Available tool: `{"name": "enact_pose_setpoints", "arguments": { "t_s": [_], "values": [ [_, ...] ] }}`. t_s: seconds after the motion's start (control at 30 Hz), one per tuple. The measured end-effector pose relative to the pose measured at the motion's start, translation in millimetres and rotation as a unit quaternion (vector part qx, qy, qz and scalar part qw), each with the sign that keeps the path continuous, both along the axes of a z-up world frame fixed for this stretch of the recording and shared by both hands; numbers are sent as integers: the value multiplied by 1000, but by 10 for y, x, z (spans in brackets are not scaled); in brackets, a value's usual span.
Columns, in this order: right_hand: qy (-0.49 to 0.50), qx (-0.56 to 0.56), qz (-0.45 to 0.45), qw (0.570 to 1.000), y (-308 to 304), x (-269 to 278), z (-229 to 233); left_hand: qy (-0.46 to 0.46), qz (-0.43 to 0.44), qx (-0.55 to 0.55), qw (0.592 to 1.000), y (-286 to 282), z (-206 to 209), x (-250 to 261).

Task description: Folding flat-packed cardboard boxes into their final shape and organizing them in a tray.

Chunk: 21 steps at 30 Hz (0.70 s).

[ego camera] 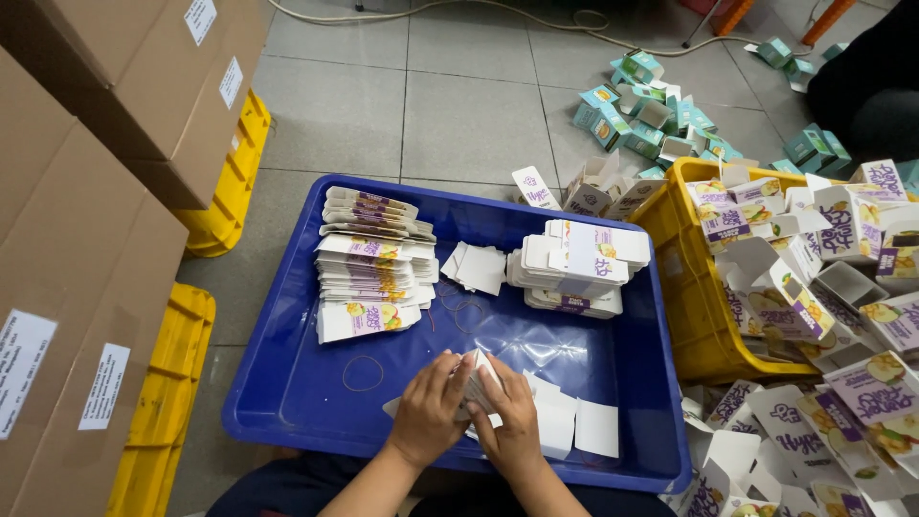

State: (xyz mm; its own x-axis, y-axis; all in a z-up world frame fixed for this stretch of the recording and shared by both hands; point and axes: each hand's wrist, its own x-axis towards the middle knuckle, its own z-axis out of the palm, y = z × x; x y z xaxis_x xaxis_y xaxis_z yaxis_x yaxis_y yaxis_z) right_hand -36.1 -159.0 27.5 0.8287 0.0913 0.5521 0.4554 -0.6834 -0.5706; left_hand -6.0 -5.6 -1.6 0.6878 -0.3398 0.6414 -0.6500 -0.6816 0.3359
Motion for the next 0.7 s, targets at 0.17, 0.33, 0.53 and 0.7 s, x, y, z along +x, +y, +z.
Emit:
{"name": "enact_pose_setpoints", "arguments": {
  "t_s": [0.17,0.33,0.53,0.7],
  "values": [
    [43,22,28,998,42,6,80,11,-6,-6,1000,24,11,0],
    [80,64,75,992,26,16,33,10,8,8,1000,43,-69,10],
    [136,128,124,975,17,38,54,43,6,9,999,64,-122,35],
    [122,183,42,975,-145,170,-270,13,35,13,999,58,-175,121]
  ]
}}
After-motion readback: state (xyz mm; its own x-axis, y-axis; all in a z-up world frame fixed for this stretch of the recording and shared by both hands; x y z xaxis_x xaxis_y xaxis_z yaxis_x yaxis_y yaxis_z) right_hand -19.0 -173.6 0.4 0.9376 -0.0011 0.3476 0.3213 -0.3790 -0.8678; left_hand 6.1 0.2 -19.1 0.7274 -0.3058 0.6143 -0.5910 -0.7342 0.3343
